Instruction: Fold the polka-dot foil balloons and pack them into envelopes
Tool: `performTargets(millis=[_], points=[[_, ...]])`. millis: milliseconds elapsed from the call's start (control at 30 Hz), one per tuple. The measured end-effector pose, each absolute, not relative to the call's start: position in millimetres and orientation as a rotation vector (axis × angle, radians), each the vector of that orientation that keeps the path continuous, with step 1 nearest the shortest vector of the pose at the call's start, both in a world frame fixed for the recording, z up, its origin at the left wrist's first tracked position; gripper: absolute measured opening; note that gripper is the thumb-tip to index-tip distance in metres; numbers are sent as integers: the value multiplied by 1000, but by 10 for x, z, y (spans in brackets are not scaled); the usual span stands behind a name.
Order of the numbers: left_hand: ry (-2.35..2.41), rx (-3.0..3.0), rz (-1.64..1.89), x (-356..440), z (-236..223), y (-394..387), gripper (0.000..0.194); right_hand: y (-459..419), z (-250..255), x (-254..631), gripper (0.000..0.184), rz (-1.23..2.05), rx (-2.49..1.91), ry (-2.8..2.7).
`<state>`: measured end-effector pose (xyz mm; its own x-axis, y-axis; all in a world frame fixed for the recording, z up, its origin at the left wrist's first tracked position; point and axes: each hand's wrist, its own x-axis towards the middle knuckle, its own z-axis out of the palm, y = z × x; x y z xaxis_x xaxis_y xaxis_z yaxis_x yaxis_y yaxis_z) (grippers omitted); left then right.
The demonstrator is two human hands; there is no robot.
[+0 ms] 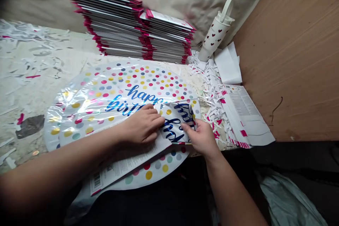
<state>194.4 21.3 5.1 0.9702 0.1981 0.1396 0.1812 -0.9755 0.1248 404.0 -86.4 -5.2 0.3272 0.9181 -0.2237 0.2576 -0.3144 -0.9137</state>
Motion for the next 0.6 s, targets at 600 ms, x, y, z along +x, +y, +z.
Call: performTargets(millis=[600], points=[[223,2924,204,1887,158,199,13,-490,91,3757,28,1609,-1472,-850]])
